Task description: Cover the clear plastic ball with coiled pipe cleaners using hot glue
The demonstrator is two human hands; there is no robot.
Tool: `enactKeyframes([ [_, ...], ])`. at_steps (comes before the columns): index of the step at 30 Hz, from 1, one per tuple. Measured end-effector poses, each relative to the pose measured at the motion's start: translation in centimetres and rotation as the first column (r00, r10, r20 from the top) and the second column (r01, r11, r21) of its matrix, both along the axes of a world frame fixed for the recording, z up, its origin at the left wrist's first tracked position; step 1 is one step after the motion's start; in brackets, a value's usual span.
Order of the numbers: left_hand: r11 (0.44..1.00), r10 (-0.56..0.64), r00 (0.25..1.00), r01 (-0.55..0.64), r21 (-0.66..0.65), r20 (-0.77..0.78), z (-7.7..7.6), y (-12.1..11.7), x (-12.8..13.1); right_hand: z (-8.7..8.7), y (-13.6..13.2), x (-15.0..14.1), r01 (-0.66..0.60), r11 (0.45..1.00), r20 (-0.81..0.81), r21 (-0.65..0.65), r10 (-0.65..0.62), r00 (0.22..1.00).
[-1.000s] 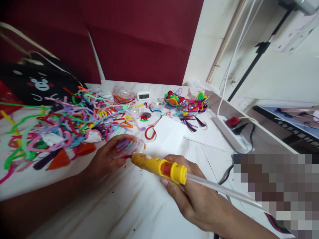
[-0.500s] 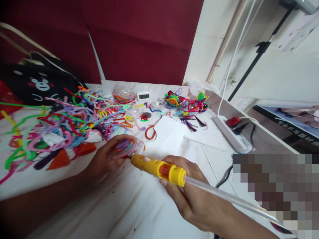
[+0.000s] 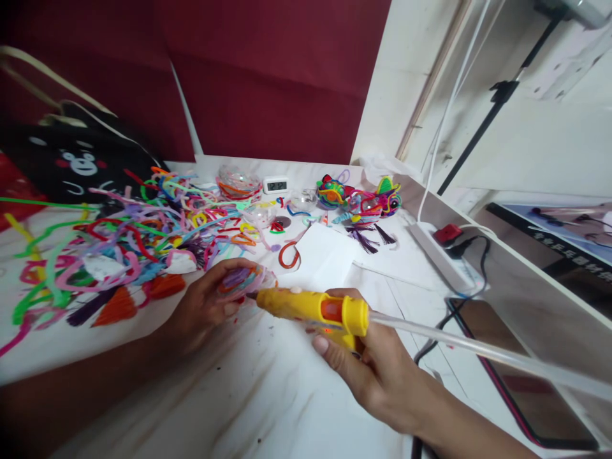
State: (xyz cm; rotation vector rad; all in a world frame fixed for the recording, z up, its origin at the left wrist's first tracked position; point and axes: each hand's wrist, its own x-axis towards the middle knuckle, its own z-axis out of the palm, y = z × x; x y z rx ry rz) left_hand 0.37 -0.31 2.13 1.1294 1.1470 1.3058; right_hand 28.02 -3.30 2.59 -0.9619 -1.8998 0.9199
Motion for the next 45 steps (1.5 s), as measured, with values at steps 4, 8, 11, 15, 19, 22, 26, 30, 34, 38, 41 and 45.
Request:
enactKeyframes([
  [4, 0.998, -0.052, 0.998, 0.053, 0.023, -0.029, -0.6, 0.0, -0.6, 0.5, 0.3, -0.2, 0.042, 0.981, -0.143, -0.190, -0.070, 0.987],
  [8, 0.994, -0.027, 0.991, 0.040, 0.101, -0.130, -1.3, 0.2, -1.2, 0.4, 1.0, 0.1, 0.165, 0.894, -0.153, -0.417, -0.248, 0.957],
  [11, 0.981, -0.043, 0.983, 0.075, 0.177, -0.177, -1.9, 0.4, -1.6, 0.8, 1.7, 0.0, 0.202, 0.824, -0.116, -0.529, -0.306, 0.945],
  [15, 0.976, -0.019, 0.982, 0.059, 0.208, -0.188, -2.7, 0.7, -2.0, 1.5, 2.5, -0.4, 0.257, 0.795, -0.090, -0.550, -0.362, 0.928],
  [19, 0.967, -0.032, 0.974, 0.087, 0.240, -0.226, -3.1, 0.9, -2.3, 1.2, 3.4, -0.3, 0.183, 0.799, -0.079, -0.574, -0.276, 0.958],
  [22, 0.971, -0.045, 0.976, 0.093, 0.222, -0.212, -3.2, 0.9, -2.4, 0.4, 3.9, -0.1, 0.134, 0.797, -0.041, -0.589, -0.195, 0.980],
  [26, 0.966, -0.069, 0.979, 0.113, 0.231, -0.191, -3.2, 0.8, -2.3, 0.0, 4.3, 0.4, 0.290, 0.853, 0.263, -0.435, -0.188, 0.946],
  [30, 0.967, -0.078, 0.974, 0.125, 0.220, -0.211, -3.2, 0.5, -1.9, 0.6, 4.6, 1.1, 0.410, 0.909, 0.642, -0.075, -0.270, 0.718],
  [34, 0.969, -0.080, 0.962, 0.136, 0.208, -0.260, -3.3, 0.2, -1.8, 0.8, 4.6, 1.6, 0.417, 0.904, 0.627, 0.089, -0.376, 0.682],
  [38, 0.953, -0.062, 0.955, 0.143, 0.268, -0.292, -2.7, -0.4, -1.5, 0.7, 3.7, 0.3, 0.269, 0.956, 0.301, -0.114, -0.225, 0.927],
  [41, 0.934, -0.049, 0.944, 0.159, 0.319, -0.327, -1.7, -1.0, -1.3, 1.1, 2.5, -2.1, 0.020, 0.919, -0.055, -0.394, -0.045, 0.997],
  [45, 0.909, 0.012, 0.931, 0.142, 0.391, -0.364, -1.2, -1.4, -1.1, 1.9, 1.3, -5.5, -0.124, 0.783, -0.289, -0.610, -0.074, 0.954],
])
